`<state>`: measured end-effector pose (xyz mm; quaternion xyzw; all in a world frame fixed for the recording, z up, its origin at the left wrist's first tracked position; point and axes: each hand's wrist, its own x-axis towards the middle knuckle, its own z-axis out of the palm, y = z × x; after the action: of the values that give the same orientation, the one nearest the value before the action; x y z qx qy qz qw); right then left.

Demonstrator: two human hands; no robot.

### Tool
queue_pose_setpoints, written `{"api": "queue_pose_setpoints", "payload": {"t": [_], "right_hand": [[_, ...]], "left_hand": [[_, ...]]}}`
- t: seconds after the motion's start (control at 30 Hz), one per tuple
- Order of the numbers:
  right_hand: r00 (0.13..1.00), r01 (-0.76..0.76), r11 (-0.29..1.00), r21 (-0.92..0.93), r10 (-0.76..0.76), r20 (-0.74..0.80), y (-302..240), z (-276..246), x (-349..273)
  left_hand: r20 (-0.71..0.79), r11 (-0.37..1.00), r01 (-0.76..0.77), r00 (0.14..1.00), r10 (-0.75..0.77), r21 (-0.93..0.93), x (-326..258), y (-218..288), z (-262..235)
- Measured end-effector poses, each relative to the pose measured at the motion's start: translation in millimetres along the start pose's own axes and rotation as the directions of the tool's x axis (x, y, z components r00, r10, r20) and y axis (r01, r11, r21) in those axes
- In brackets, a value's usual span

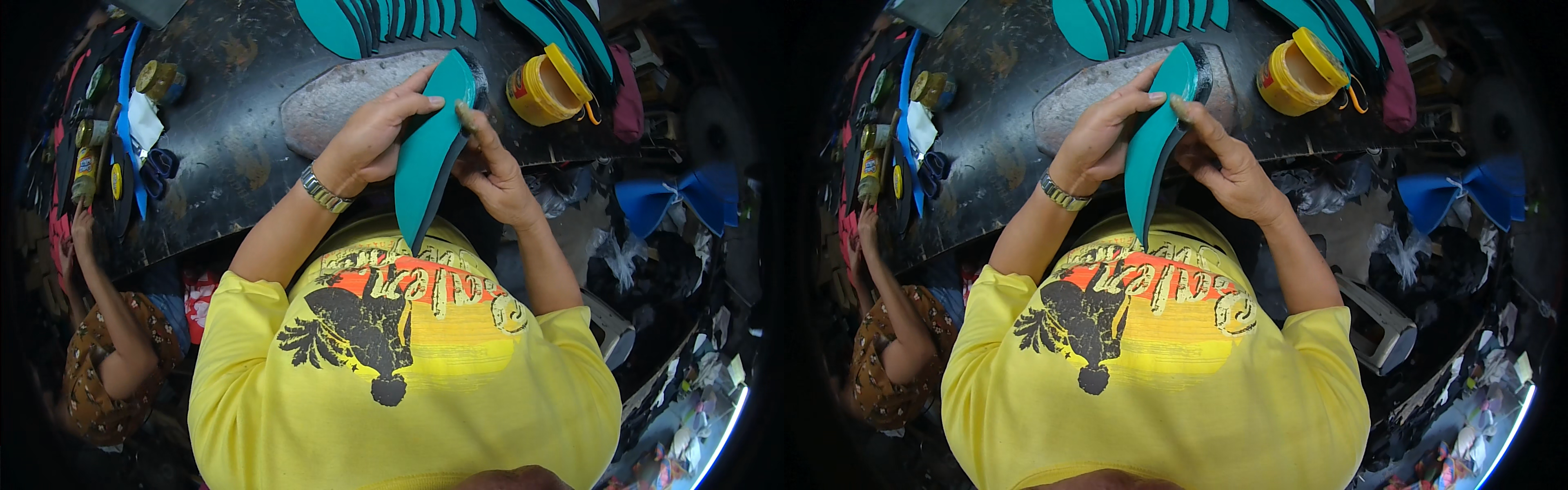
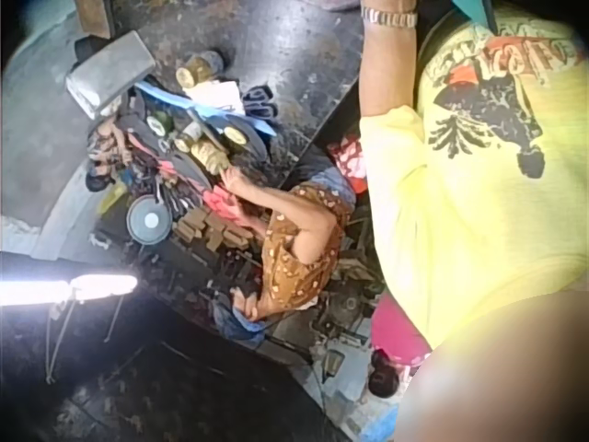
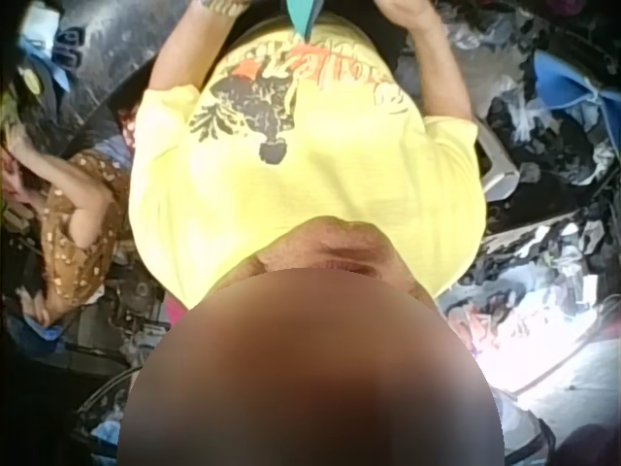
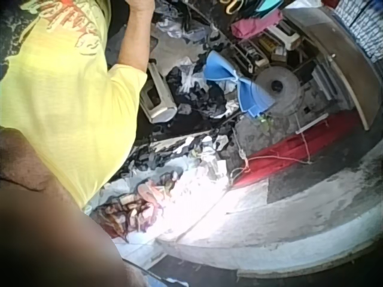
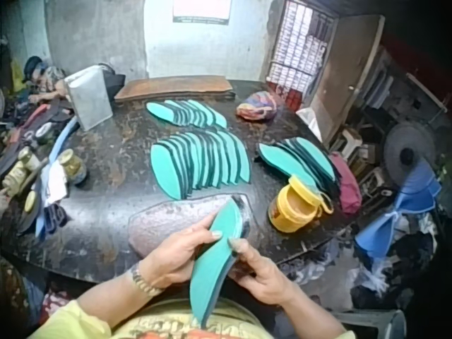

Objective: The person repeatedly picks teal foam pieces from a table, applies a beige paste from a yellow tub to the edges using a small stick, and places the pieces back on the table. The person handles the foam pieces one at a time and repeats the process throughout the clip.

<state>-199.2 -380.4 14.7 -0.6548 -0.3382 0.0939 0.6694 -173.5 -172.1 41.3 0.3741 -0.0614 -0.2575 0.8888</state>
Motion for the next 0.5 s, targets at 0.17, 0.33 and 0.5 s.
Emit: {"api": "queue_pose_setpoints", "payload": {"t": [0.17,0.33,0.5], "right_hand": [[0.975,-0.221,0.966,0.135,0.214,0.062,-5.8,-3.7,2.0],[0.974,-0.113,0.951,0.287,0.163,-0.158,3.3,-10.6,16.3],[0.939,-0.041,0.991,0.128,0.082,-0.333,26.4,-1.7,25.7]], "left_hand": [[-0.071,0.996,-0.069,0.995,0.073,0.055,-1.2,10.9,-10.5],[-0.304,0.919,-0.240,0.891,0.337,0.314,4.6,65.6,-62.3],[-0.492,0.868,-0.209,0.754,0.436,0.450,33.9,113.7,-139.2]]}}
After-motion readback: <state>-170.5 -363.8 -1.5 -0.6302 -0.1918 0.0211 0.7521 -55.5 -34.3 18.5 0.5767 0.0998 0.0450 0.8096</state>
